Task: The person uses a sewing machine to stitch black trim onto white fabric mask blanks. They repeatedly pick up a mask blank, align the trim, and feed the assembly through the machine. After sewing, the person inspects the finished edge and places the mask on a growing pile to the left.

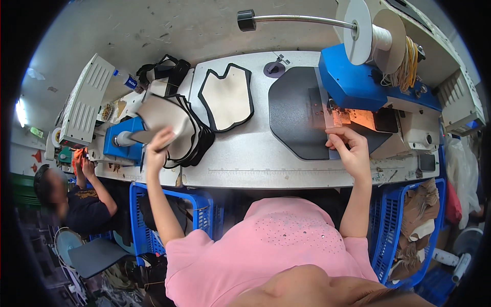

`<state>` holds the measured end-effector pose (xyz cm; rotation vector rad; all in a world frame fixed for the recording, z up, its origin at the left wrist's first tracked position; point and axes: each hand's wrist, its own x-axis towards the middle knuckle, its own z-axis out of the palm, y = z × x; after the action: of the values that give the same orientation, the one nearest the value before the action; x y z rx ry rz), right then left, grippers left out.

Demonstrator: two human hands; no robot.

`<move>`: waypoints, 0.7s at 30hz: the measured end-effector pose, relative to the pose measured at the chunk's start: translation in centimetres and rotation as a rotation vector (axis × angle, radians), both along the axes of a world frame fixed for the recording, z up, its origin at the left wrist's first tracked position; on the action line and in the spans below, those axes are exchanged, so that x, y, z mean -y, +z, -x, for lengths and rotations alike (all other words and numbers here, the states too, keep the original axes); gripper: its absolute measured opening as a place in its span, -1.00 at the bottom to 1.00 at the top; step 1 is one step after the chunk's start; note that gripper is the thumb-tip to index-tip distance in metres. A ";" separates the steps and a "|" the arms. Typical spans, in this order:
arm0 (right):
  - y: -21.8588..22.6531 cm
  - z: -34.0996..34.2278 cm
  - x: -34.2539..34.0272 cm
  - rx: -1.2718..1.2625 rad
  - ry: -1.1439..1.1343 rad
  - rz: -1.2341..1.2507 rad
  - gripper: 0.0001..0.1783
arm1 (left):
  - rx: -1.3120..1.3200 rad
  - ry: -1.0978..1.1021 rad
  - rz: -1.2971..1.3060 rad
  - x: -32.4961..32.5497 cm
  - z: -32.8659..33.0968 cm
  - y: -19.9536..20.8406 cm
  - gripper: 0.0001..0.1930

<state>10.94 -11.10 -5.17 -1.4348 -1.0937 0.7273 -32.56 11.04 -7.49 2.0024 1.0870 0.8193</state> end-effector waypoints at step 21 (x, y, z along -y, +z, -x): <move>0.0 -0.5 0.2 -0.041 0.041 0.031 -0.84 | -0.243 -0.031 -0.451 2.3 -18.7 -4.4 -0.76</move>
<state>11.42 -11.34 -5.21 -1.4209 -1.0868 0.8026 -13.84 8.71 -11.90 2.5442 1.0682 0.8794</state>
